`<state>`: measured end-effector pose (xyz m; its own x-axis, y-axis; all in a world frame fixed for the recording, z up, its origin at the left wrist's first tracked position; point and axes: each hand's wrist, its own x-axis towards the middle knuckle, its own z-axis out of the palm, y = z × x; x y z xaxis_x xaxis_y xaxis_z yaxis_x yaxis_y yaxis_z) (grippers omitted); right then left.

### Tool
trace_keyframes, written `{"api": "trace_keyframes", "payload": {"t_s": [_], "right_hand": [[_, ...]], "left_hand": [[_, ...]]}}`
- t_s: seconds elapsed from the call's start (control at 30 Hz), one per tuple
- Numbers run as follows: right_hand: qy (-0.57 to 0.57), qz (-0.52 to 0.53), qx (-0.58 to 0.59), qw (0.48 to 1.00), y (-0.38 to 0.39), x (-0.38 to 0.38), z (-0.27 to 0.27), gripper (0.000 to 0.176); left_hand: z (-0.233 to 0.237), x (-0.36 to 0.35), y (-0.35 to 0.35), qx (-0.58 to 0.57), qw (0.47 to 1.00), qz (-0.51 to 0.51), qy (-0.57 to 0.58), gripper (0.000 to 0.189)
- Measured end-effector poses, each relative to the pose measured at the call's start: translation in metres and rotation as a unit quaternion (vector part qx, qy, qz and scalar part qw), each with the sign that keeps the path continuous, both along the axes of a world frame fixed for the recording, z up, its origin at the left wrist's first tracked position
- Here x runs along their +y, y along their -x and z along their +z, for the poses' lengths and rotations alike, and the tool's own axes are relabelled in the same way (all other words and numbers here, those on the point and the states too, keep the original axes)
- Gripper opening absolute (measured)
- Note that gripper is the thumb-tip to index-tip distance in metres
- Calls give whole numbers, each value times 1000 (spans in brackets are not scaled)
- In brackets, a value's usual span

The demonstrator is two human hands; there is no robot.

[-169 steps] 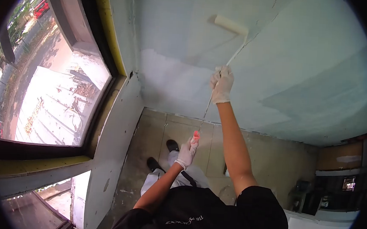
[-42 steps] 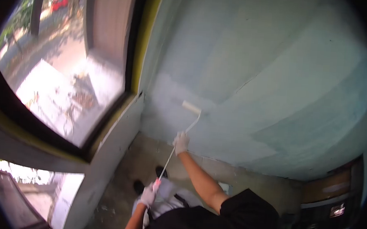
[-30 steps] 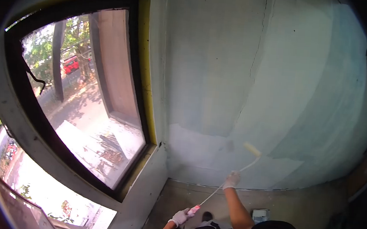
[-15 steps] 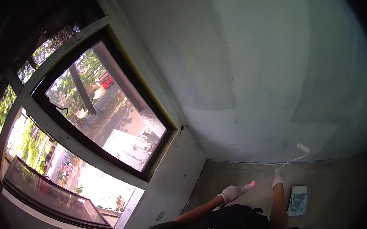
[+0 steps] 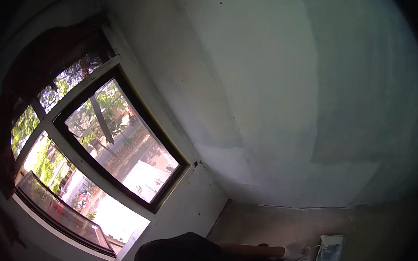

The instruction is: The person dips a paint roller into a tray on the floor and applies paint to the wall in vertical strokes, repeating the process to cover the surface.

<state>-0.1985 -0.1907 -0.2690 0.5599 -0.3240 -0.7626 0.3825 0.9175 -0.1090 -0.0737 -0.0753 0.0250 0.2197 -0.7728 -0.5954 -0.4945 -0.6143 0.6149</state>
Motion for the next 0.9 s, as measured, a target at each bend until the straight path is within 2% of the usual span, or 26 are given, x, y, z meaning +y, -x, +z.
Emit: {"api": "trace_keyframes", "payload": {"t_s": [0.03, 0.1, 0.13, 0.23, 0.3, 0.33, 0.37, 0.4, 0.43, 0.47, 0.5, 0.53, 0.57, 0.63, 0.67, 0.73, 0.77, 0.83, 0.87, 0.9], "right_hand": [[-1, -5, -12, 1000, 12, -8, -17, 31], [-6, -9, -53, 999, 31, -19, -52, 31], [-8, -7, -87, 996, 38, -27, -77, 31], [92, -13, -47, 995, 42, -28, 21, 27], [129, -20, -36, 991, 73, -23, 48, 27], [139, -19, -55, 988, 96, -23, 35, 27], [195, 23, 110, 974, 91, -8, 116, 26], [164, 64, 8, 984, 103, -12, 117, 22], [190, 154, 216, 945, 99, -13, 148, 28], [191, 143, 339, 910, 101, -8, 141, 37], [165, 243, 457, 839, 99, -13, 128, 39], [164, 237, 481, 828, 110, -9, 111, 41], [153, 242, 489, 824, 127, -8, 80, 41], [298, 427, 505, 688, 159, -17, 18, 43], [285, 498, 493, 655, 159, -21, 40, 44], [417, 506, 577, 486, 192, -22, -53, 48], [415, 514, 572, 487, 197, -34, -51, 48], [280, 596, 550, 513, 206, -53, -19, 48], [238, 552, 571, 559, 206, -66, 0, 43], [236, 559, 565, 559, 217, -77, -14, 43]], "left_hand": [[-8, -3, -1, 2, 999, -39, -5, 46], [-28, 5, -15, 235, 965, -2, 119, 59], [-57, 8, -20, 183, 966, -19, 180, 61], [-169, 3, -86, 133, 965, -143, 177, 29], [-155, 19, -130, 119, 983, -56, 125, 23], [-158, 23, -148, 132, 988, 8, 86, 21], [-167, 32, -161, 147, 985, 67, 54, 20], [-175, 40, -173, 160, 979, 121, 29, 19], [-193, 40, -194, 163, 972, 165, 19, 19], [-191, 50, -199, 184, 957, 222, -43, 27], [-174, 63, -196, 192, 951, 243, -12, 14], [-187, 83, -208, 191, 947, 255, -50, 21], [-194, 103, -214, 181, 942, 269, -86, 17], [-201, 146, -222, 142, 928, 297, -175, 11], [-202, 166, -223, 121, 917, 307, -224, 8], [-192, 192, -215, 104, 877, 350, -311, 5], [-182, 201, -206, 109, 853, 388, -331, 6], [-153, 214, -177, 144, 803, 503, -284, 3], [-142, 232, -166, 138, 797, 509, -295, 3], [-139, 251, -155, 133, 854, 430, -260, 3]]}}
